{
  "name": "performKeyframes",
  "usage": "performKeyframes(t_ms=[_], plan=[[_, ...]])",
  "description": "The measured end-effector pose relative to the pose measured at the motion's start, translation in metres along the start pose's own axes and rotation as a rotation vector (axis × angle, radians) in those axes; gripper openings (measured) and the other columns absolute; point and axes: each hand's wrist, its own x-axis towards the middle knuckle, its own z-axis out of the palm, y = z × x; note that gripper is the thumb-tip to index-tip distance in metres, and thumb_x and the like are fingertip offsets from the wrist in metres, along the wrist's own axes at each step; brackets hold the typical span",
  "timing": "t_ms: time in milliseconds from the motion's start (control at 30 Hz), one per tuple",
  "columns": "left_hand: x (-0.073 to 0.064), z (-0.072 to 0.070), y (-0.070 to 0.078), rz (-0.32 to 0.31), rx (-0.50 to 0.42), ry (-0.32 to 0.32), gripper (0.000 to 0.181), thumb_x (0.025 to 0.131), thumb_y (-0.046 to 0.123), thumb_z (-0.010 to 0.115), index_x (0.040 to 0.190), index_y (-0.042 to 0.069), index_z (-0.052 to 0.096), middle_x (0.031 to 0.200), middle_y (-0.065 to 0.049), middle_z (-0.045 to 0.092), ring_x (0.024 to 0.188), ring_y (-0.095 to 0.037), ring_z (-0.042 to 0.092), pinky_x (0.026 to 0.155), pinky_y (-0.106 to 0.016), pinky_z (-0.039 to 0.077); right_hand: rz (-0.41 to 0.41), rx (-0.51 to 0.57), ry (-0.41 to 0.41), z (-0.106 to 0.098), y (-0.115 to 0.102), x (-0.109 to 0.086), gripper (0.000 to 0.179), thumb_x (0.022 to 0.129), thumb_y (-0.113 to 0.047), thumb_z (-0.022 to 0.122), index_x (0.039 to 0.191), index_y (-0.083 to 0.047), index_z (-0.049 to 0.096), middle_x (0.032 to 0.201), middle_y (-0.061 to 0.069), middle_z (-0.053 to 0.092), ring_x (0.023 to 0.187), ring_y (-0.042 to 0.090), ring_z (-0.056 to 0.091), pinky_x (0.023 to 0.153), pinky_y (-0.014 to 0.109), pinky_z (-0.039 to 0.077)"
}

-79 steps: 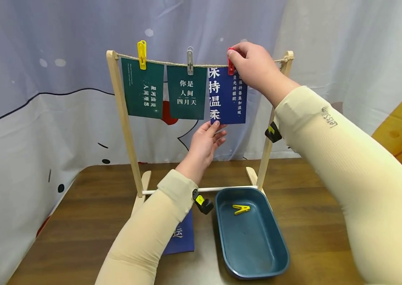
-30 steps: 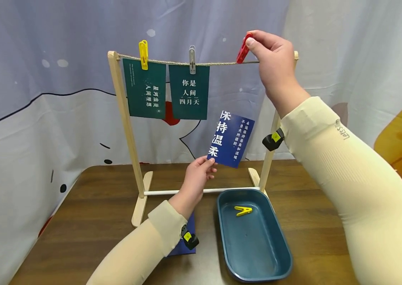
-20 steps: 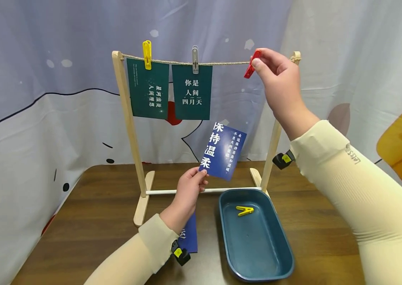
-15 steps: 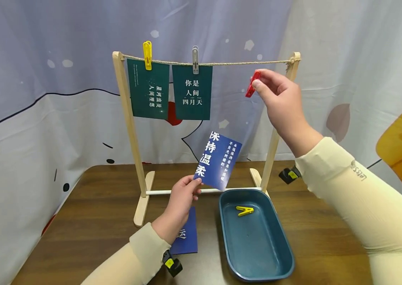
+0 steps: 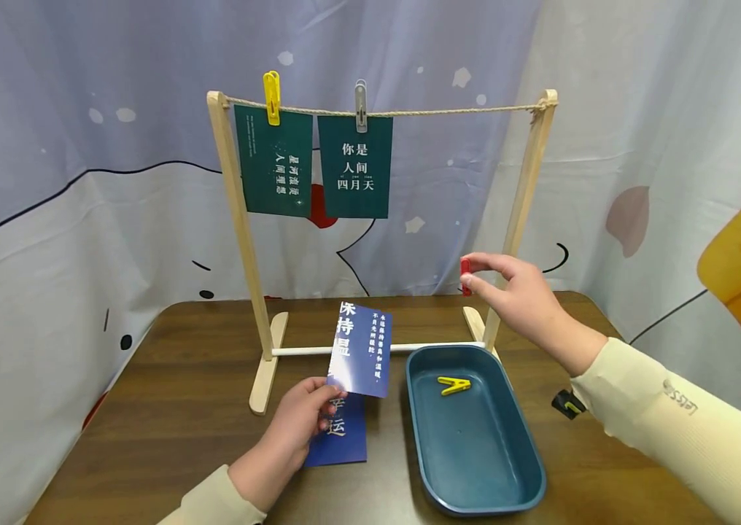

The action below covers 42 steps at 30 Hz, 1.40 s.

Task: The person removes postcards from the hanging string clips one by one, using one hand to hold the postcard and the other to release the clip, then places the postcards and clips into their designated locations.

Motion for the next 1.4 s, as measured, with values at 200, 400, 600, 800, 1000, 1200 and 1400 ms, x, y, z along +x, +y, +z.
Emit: performKeyframes(t_ms=[200,400,600,800,1000,1200,1400], plan=[[-0.016,-0.017,-0.010,-0.067,0.007,-0.001,0.014,0.094,0.012,0.060,0.101,0.000,0.059,0.089,-0.005,0.068,0.063,-0.009,0.043,0.048,-0.019,0.032,0.026,-0.089,-0.142,0.018,0.016,-0.028,0.035,0.093,-0.031,0.070,0.123,-0.012,0.068,0.112,0.004,0.071,0.115,0.028,0.060,0.098,0.052,0.043],[-0.029,-0.031,-0.020,-0.104,0.011,-0.005,0.008,0.094,0.010,0.059,0.092,0.003,0.057,0.086,-0.002,0.068,0.062,-0.008,0.042,0.047,-0.018,0.030,-0.031,-0.161,-0.262,0.032,0.021,-0.051,0.033,0.092,-0.029,0.072,0.120,-0.011,0.070,0.105,-0.003,0.071,0.106,0.024,0.063,0.093,0.049,0.048],[-0.040,-0.043,-0.029,-0.164,0.030,-0.062,0.013,0.097,0.013,0.057,0.099,0.001,0.052,0.090,-0.003,0.068,0.064,-0.008,0.043,0.049,-0.017,0.032,-0.033,-0.170,-0.321,0.039,0.027,-0.065,0.031,0.091,-0.028,0.073,0.118,-0.013,0.070,0.099,-0.010,0.068,0.099,0.016,0.063,0.090,0.045,0.049],[-0.049,-0.051,-0.033,-0.220,0.030,-0.162,0.022,0.098,0.021,0.056,0.103,0.002,0.048,0.084,-0.001,0.058,0.063,-0.009,0.042,0.050,-0.018,0.032,-0.008,-0.163,-0.370,0.046,0.034,-0.074,0.029,0.091,-0.028,0.072,0.118,-0.016,0.070,0.100,-0.012,0.067,0.097,0.011,0.062,0.088,0.041,0.051],[-0.056,-0.058,-0.037,-0.251,-0.001,-0.230,0.023,0.097,0.024,0.054,0.103,0.004,0.045,0.079,0.001,0.054,0.060,-0.007,0.042,0.049,-0.018,0.030,-0.011,-0.161,-0.405,0.049,0.040,-0.079,0.025,0.092,-0.030,0.071,0.114,-0.018,0.070,0.094,-0.015,0.065,0.091,0.010,0.061,0.081,0.035,0.050],[-0.060,-0.061,-0.036,-0.234,0.015,-0.241,0.021,0.099,0.024,0.052,0.100,0.005,0.044,0.076,0.001,0.049,0.059,-0.007,0.039,0.048,-0.018,0.030,-0.037,-0.180,-0.436,0.052,0.046,-0.084,0.024,0.091,-0.031,0.073,0.110,-0.015,0.071,0.090,-0.015,0.064,0.084,0.006,0.059,0.075,0.031,0.050],[-0.064,-0.050,-0.020,-0.019,0.406,-0.198,0.024,0.097,0.028,0.061,0.093,0.006,0.056,0.072,0.000,0.055,0.058,-0.012,0.047,0.047,-0.024,0.036,-0.088,-0.182,-0.478,0.059,0.052,-0.088,0.018,0.086,-0.028,0.078,0.099,-0.018,0.070,0.082,-0.018,0.060,0.080,0.011,0.060,0.071,0.026,0.049]])
